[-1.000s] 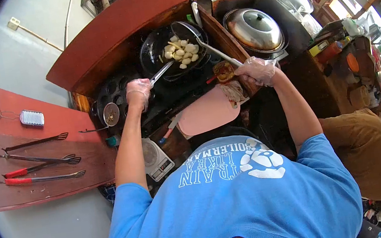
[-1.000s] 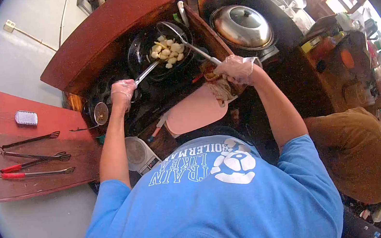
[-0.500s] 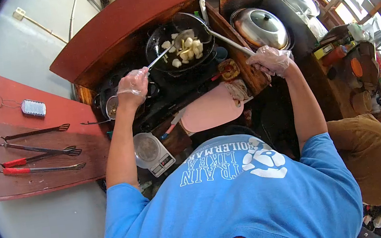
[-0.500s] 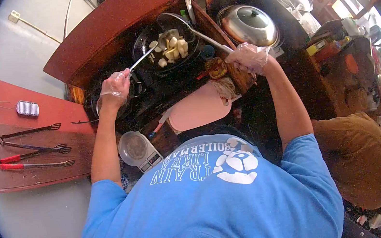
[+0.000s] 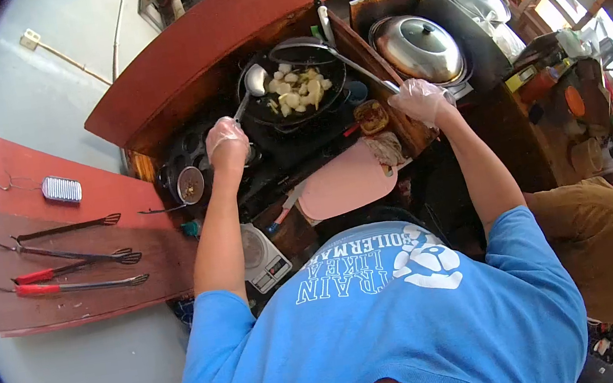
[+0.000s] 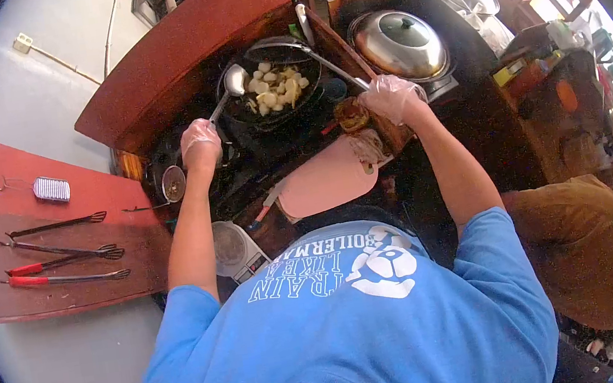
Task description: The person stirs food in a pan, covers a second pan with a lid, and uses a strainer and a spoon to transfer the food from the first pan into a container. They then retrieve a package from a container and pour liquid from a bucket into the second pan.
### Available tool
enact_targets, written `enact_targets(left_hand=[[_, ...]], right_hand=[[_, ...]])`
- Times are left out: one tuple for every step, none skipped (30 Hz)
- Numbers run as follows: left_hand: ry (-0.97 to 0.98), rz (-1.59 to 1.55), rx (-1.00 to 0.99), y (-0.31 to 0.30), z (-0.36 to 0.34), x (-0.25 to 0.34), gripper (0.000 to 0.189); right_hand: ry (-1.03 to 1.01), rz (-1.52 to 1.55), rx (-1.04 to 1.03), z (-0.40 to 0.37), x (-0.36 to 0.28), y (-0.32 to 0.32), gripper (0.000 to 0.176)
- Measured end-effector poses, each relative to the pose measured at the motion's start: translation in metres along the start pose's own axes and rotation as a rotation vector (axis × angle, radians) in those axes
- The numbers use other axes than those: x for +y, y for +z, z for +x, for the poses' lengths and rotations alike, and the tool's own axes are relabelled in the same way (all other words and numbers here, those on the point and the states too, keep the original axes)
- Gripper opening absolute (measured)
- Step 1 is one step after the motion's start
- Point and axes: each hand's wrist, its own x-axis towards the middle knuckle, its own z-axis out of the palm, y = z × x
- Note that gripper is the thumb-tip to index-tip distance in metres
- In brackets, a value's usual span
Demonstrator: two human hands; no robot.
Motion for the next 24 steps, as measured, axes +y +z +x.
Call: enact_targets(left_hand=[[-0.098, -0.059, -0.082, -0.004, 0.001, 0.007, 0.014], [-0.199, -0.116, -0.166, -0.005, 0.001, 0.01, 0.015], [-0.211, -0.147, -0.163, 0.031, 0.012, -0.015, 0.022], [-0.212, -0.146, -0.169, 0.027, 0.009, -0.012, 0.022], [-0.263, -0.195, -0.185, 0.022, 0.007, -0.009, 0.025], [-0.314, -0.244, -0.201, 0.014, 0.005, -0.004, 0.028], [-0.318, -0.224, -0.22, 0.008, 0.003, 0.001, 0.033], [-0.321, -0.221, -0.228, 0.0, 0.001, 0.005, 0.033], [-0.354, -0.152, -0.258, -0.01, 0.0, 0.011, 0.036], [-0.388, -0.083, -0.286, -0.014, -0.003, 0.015, 0.04], [-0.299, -0.002, -0.194, -0.003, -0.005, 0.004, 0.047], [-0.304, 0.001, -0.201, -0.004, -0.01, -0.002, 0.047], [-0.132, 0.054, 0.043, -0.008, -0.019, -0.005, 0.046], [0.043, 0.105, 0.283, -0.01, -0.029, -0.004, 0.045], [0.167, 0.067, 0.471, -0.011, -0.038, -0.002, 0.04], [0.293, 0.025, 0.66, -0.016, -0.047, 0.005, 0.035], [0.339, -0.152, 0.663, -0.02, -0.059, 0.017, 0.021], [0.462, -0.187, 0.681, -0.012, -0.068, 0.021, 0.012], [0.522, -0.256, 0.595, -0.002, -0.083, 0.028, 0.011], [0.58, -0.326, 0.508, 0.011, -0.101, 0.038, 0.011], [0.54, -0.348, 0.291, 0.03, -0.121, 0.047, 0.013], [0.497, -0.367, 0.072, 0.055, -0.142, 0.056, 0.017], [0.512, -0.269, -0.093, 0.088, -0.163, 0.063, 0.023], [0.527, -0.169, -0.258, 0.124, -0.18, 0.072, 0.03]], right_hand=[[0.005, 0.003, -0.003, 0.0, 0.001, -0.001, 0.031], [0.171, 0.141, 0.011, 0.001, 0.001, -0.003, 0.033], [0.337, 0.277, 0.025, 0.001, 0.002, -0.004, 0.035], [0.337, 0.278, 0.018, 0.001, 0.005, -0.002, 0.035], [0.345, 0.247, 0.062, 0.0, 0.011, 0.001, 0.036], [0.352, 0.217, 0.106, 0.0, 0.015, 0.003, 0.037], [0.393, 0.212, 0.052, -0.002, 0.016, -0.003, 0.035], [0.392, 0.214, 0.044, -0.002, 0.019, 0.002, 0.035], [0.406, 0.207, 0.11, -0.004, 0.024, 0.009, 0.035], [0.417, 0.198, 0.178, -0.006, 0.029, 0.015, 0.035], [0.391, 0.189, 0.194, -0.008, 0.035, 0.02, 0.036], [0.388, 0.19, 0.186, -0.008, 0.036, 0.023, 0.036], [0.375, 0.197, 0.228, -0.01, 0.038, 0.026, 0.037], [0.364, 0.204, 0.267, -0.013, 0.04, 0.029, 0.038], [0.367, 0.205, 0.253, -0.017, 0.041, 0.031, 0.038], [0.368, 0.236, 0.261, -0.019, 0.04, 0.031, 0.039], [0.37, 0.267, 0.269, -0.021, 0.04, 0.03, 0.041], [0.371, 0.267, 0.26, -0.024, 0.039, 0.028, 0.041], [0.376, 0.293, 0.271, -0.029, 0.037, 0.026, 0.041], [0.381, 0.319, 0.282, -0.033, 0.036, 0.025, 0.042], [0.396, 0.33, 0.318, -0.036, 0.037, 0.029, 0.042], [0.4, 0.329, 0.309, -0.04, 0.038, 0.034, 0.042], [0.379, 0.343, 0.486, -0.047, 0.039, 0.038, 0.042], [0.357, 0.353, 0.664, -0.053, 0.039, 0.041, 0.043]])
